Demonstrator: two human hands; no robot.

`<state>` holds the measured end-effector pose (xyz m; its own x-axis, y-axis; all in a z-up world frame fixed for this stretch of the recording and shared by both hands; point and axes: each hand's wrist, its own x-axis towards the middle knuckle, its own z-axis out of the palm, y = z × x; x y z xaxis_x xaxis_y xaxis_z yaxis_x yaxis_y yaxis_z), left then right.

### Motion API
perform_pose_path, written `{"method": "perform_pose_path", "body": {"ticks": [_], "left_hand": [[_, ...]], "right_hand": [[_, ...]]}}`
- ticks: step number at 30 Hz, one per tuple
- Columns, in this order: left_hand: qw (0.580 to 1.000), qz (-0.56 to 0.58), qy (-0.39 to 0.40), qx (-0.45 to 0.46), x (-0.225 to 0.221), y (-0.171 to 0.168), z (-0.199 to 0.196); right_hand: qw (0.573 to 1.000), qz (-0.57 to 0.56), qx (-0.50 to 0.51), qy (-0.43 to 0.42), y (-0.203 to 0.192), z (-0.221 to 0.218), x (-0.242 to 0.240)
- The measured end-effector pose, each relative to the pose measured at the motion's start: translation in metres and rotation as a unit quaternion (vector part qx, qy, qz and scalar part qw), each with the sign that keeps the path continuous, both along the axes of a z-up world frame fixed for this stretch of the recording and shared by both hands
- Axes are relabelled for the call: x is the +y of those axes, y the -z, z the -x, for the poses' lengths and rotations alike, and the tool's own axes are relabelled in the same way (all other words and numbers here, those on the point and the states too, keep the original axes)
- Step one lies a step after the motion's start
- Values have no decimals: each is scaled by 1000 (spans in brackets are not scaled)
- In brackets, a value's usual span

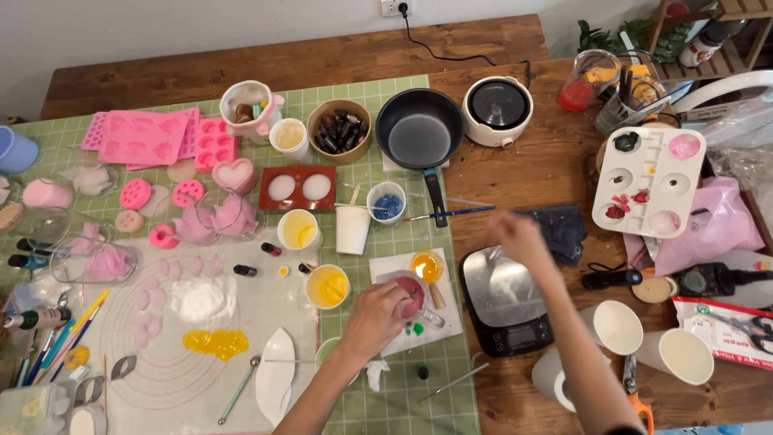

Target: The recorder is mixing dyes and shaping wax components for candle making at a studio workbench.

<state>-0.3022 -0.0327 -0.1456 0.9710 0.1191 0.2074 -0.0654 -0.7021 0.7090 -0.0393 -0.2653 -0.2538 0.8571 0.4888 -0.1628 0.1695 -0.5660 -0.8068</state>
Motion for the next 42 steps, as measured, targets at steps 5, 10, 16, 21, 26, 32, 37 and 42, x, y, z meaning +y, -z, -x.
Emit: {"method": "perform_pose_path", "body": {"ticks": [5,10,16,21,26,32,37,42], "left_hand": [[999,4,16,32,15,-6,-14],[996,25,38,71,25,-10,-24],[992,26,39,118,35,5,-29],[992,41,48,106,39,15,-30],[989,71,35,127,42,8,-36],[988,77,46,123,42,2,-39],[988,81,51,123,43,-1,-41],[989,76,46,117,42,-4,-39]], "right_hand": [[983,37,-121,135,77,-144,6],[975,69,-158,137,162,-240,22],[971,31,128,198,131,-237,55],[991,34,-4,132,133,-239,45],[987,30,-93,125,115,-230,43],[965,108,-207,119,104,-223,48],[957,161,-203,129,88,-218,55],[956,158,-191,156,87,-213,56]]}}
